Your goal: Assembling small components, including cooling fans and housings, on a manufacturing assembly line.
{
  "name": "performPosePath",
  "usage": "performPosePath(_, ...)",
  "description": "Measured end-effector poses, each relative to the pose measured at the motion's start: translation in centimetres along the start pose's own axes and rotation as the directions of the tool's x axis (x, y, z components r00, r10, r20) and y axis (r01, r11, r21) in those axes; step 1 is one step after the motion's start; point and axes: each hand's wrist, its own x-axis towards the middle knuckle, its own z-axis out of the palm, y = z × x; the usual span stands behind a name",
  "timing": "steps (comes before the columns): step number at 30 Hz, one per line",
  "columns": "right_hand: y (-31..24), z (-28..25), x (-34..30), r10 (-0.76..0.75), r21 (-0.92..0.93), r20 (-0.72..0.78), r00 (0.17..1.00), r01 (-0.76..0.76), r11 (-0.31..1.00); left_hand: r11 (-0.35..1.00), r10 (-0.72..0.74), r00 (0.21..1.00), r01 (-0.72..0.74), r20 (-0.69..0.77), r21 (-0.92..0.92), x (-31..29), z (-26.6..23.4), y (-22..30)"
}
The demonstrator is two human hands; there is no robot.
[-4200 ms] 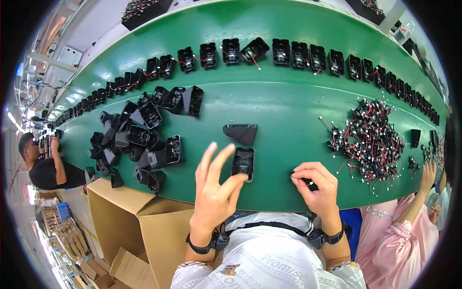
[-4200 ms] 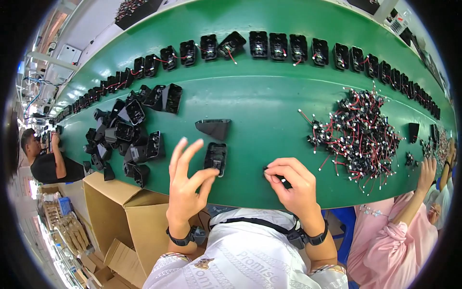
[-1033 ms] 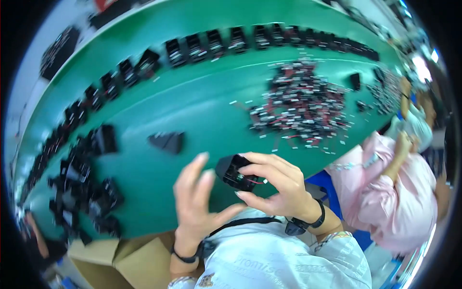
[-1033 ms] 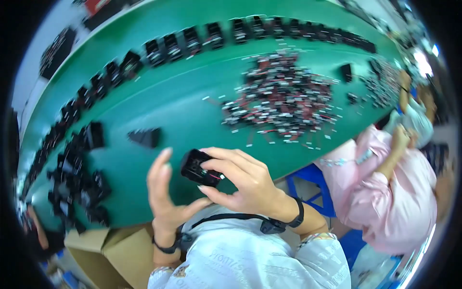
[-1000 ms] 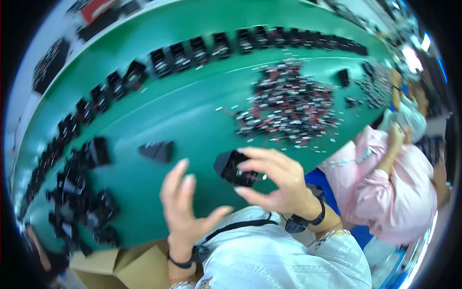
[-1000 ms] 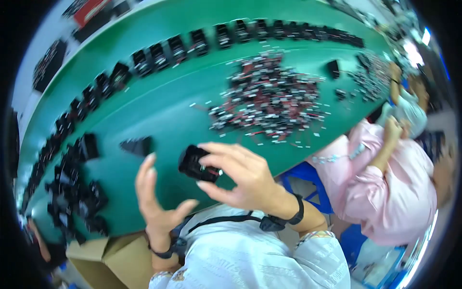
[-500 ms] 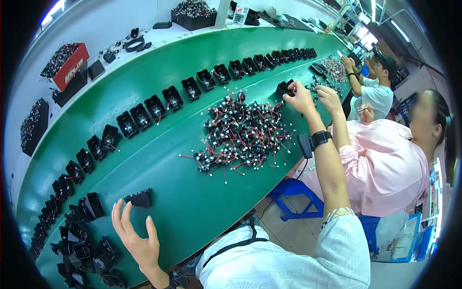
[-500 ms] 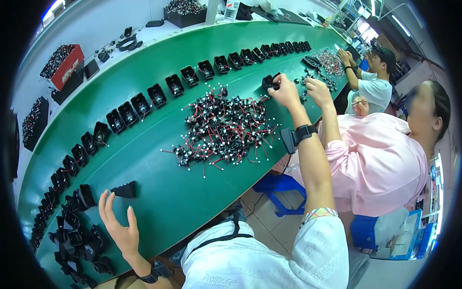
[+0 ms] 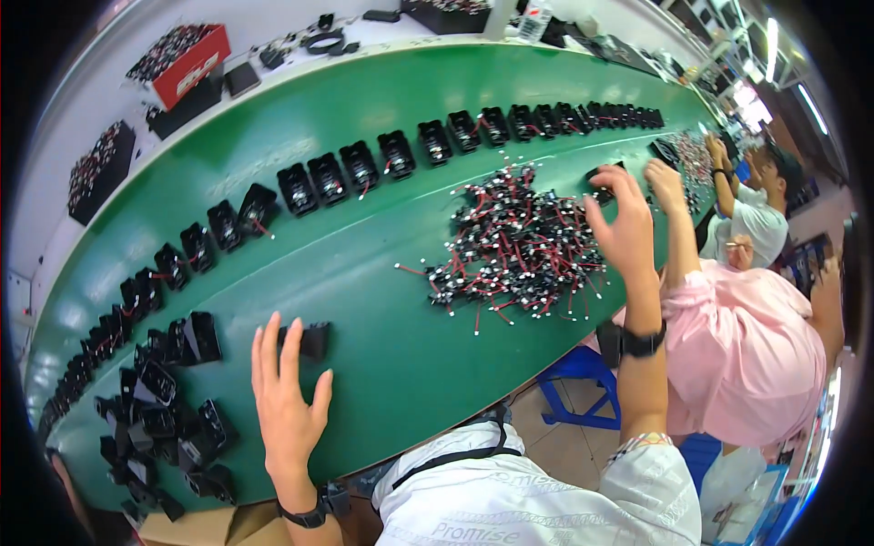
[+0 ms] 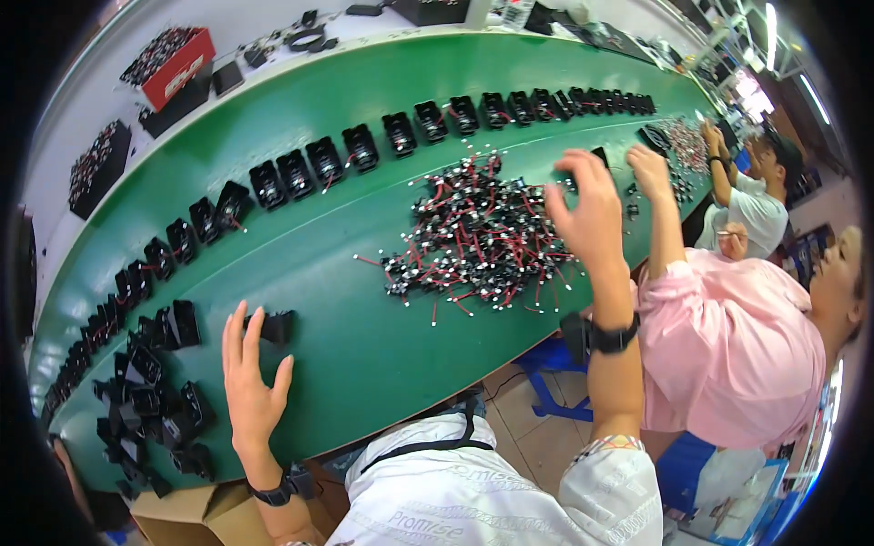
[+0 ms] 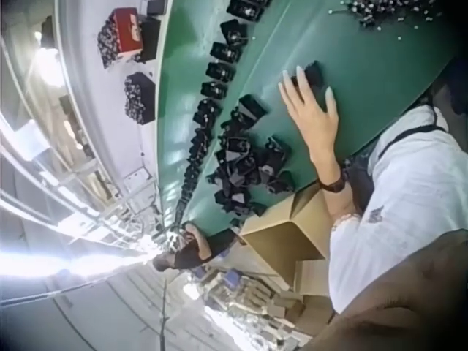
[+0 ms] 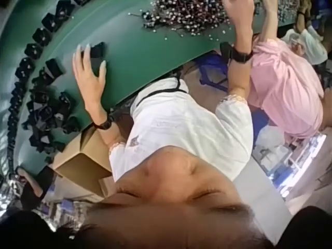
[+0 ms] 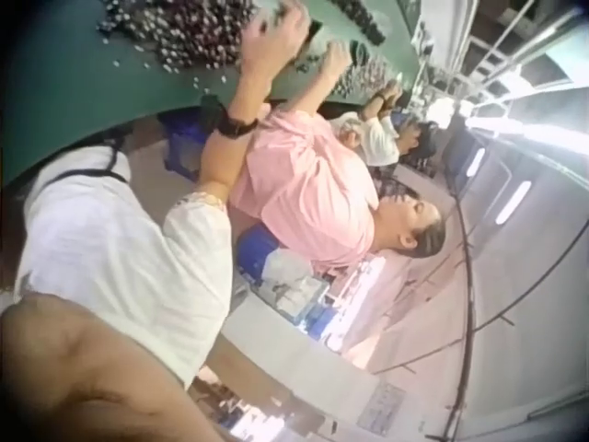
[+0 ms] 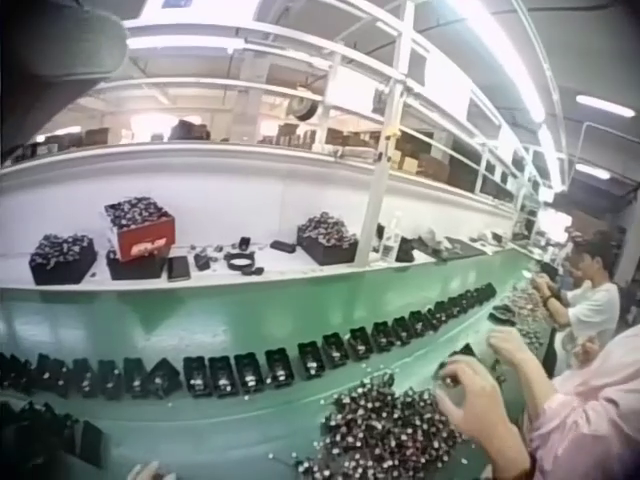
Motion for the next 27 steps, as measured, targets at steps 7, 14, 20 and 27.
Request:
performPosePath(7, -14.7, -0.5, -3.9, -0.213, 0.425, 0.353, 0.911, 0.046, 0.904, 0.957, -0.020, 1.000, 0.012, -0.024, -0.289, -2.4, 1.2, 1.2)
performPosePath(14, -18.3, 4.2, -6.6, -0.053, 0.359, 0.379, 0.924, -0.094, 0.928, 0.889, 0.017, 0.993, -0.069, -0.118, -0.452, -4.9, 4.0, 2.6)
performPosePath(20, -18.6, 3.1, -6.1, 0.012, 0.620, 0.467, 0.884, -0.337, 0.709, 0.899, -0.024, 0.983, -0.059, -0.184, -0.433, -5.1, 4.2, 2.3)
performPosePath(27, -19.7, 3.0, -7.2, 0.114, 0.814, 0.557, 0.823, -0.568, 0.123, 0.942, -0.009, 0.990, -0.039, -0.143, -0.332, -4.8, 3.8, 2.5)
